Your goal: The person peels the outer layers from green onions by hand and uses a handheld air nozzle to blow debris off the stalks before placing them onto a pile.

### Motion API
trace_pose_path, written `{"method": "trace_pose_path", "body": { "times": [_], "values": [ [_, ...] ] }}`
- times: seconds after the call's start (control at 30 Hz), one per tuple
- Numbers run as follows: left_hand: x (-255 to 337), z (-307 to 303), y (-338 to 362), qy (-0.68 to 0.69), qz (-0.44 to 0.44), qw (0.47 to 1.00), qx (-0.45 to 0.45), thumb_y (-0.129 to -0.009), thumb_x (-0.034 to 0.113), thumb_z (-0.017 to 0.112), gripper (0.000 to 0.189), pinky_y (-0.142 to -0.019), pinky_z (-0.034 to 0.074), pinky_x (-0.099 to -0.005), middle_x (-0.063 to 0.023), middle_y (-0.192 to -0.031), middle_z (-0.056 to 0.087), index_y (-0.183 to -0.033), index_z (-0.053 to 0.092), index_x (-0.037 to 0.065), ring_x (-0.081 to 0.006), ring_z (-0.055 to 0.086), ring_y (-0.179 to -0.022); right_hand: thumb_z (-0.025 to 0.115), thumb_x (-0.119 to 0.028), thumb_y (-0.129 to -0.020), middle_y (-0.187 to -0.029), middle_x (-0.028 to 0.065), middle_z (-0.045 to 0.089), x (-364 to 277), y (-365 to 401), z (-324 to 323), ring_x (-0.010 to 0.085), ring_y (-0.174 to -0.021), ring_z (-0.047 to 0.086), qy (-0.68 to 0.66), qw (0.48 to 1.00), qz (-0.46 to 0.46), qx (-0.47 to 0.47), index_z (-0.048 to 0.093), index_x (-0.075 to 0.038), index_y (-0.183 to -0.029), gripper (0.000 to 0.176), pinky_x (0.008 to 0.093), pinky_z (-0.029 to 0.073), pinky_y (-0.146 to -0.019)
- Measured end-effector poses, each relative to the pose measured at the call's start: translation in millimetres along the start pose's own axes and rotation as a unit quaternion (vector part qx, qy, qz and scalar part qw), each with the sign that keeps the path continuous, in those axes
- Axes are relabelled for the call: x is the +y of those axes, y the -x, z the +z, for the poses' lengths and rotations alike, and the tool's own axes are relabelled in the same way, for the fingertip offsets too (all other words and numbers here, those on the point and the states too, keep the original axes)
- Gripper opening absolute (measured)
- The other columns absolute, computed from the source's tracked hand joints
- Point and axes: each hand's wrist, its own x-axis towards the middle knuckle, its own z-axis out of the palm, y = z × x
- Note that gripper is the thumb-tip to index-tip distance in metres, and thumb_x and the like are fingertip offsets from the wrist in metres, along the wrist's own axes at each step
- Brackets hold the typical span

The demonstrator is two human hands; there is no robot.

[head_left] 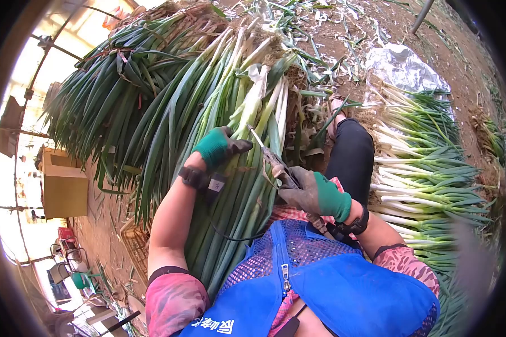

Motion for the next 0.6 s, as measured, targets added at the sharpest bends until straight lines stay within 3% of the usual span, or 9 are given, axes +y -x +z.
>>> {"method": "trace_pose_path", "body": {
  "times": [0.17, 0.3, 0.4, 0.5, 0.53, 0.6],
  "values": [
    [-17.0, -6.7, 10.5, -0.052, 0.011, 0.992, 0.116, -0.071, 0.039, 0.080, 0.063, -0.070, 0.053, -0.0373, -0.0211, -0.089, 0.070, -0.106, 0.065, -0.010, -0.0267, 0.068, -0.078, 0.067, -0.042, -0.082, -0.082, 0.0187, 0.068, 8.4, -28.5, -0.2, 0.0289, -0.072, 0.068, -0.023, 0.999, 0.017, 0.018, 0.061, 0.002, -0.105, 0.049, 0.0402, 0.052, -0.067],
    [-13.4, -15.1, 18.6, 0.031, -0.091, 0.986, 0.134, -0.072, 0.038, 0.078, 0.055, -0.069, 0.053, -0.0374, -0.0192, -0.084, 0.070, -0.100, 0.068, -0.008, -0.0256, 0.068, -0.076, 0.067, -0.043, -0.081, -0.081, 0.0186, 0.068, -14.4, -21.7, 7.4, 0.0295, -0.075, 0.068, -0.014, 1.000, 0.002, -0.012, 0.062, 0.002, -0.106, 0.051, 0.0398, 0.051, -0.069],
    [-15.4, -14.9, 17.7, 0.044, -0.088, 0.985, 0.142, -0.072, 0.037, 0.078, 0.052, -0.068, 0.052, -0.0367, -0.0174, -0.083, 0.070, -0.101, 0.068, -0.006, -0.0243, 0.067, -0.075, 0.066, -0.044, -0.080, -0.082, 0.0192, 0.068, -21.8, -24.5, 11.3, 0.0313, -0.078, 0.068, 0.057, 0.998, 0.010, -0.034, 0.063, 0.001, -0.104, 0.051, 0.0405, 0.051, -0.073],
    [-15.6, -12.1, 16.3, 0.056, -0.074, 0.986, 0.138, -0.073, 0.035, 0.077, 0.050, -0.069, 0.052, -0.0358, -0.0163, -0.084, 0.070, -0.102, 0.068, -0.005, -0.0234, 0.067, -0.074, 0.066, -0.044, -0.079, -0.082, 0.0201, 0.068, -4.8, -54.5, 14.2, 0.0317, -0.077, 0.068, 0.026, 1.000, 0.001, -0.008, 0.064, 0.001, -0.103, 0.051, 0.0402, 0.052, -0.073],
    [-15.5, -9.1, 16.3, 0.068, -0.074, 0.986, 0.137, -0.074, 0.034, 0.077, 0.049, -0.069, 0.052, -0.0356, -0.0161, -0.084, 0.070, -0.103, 0.068, -0.004, -0.0232, 0.067, -0.074, 0.067, -0.040, -0.080, -0.072, 0.0113, 0.065, 9.7, -71.6, 20.5, 0.0201, -0.067, 0.064, -0.028, 1.000, -0.004, 0.010, 0.065, 0.001, -0.091, 0.043, 0.0355, 0.050, -0.066],
    [-15.7, -8.1, 17.3, 0.099, -0.061, 0.985, 0.125, -0.076, 0.030, 0.076, 0.045, -0.069, 0.052, -0.0345, -0.0157, -0.086, 0.070, -0.104, 0.068, -0.004, -0.0215, 0.066, -0.075, 0.066, -0.042, -0.079, -0.076, 0.0168, 0.067, -5.4, -87.8, 11.8, 0.0258, -0.071, 0.066, 0.001, 0.999, -0.002, 0.033, 0.065, 0.002, -0.089, 0.044, 0.0382, 0.051, -0.068]
  ]
}}
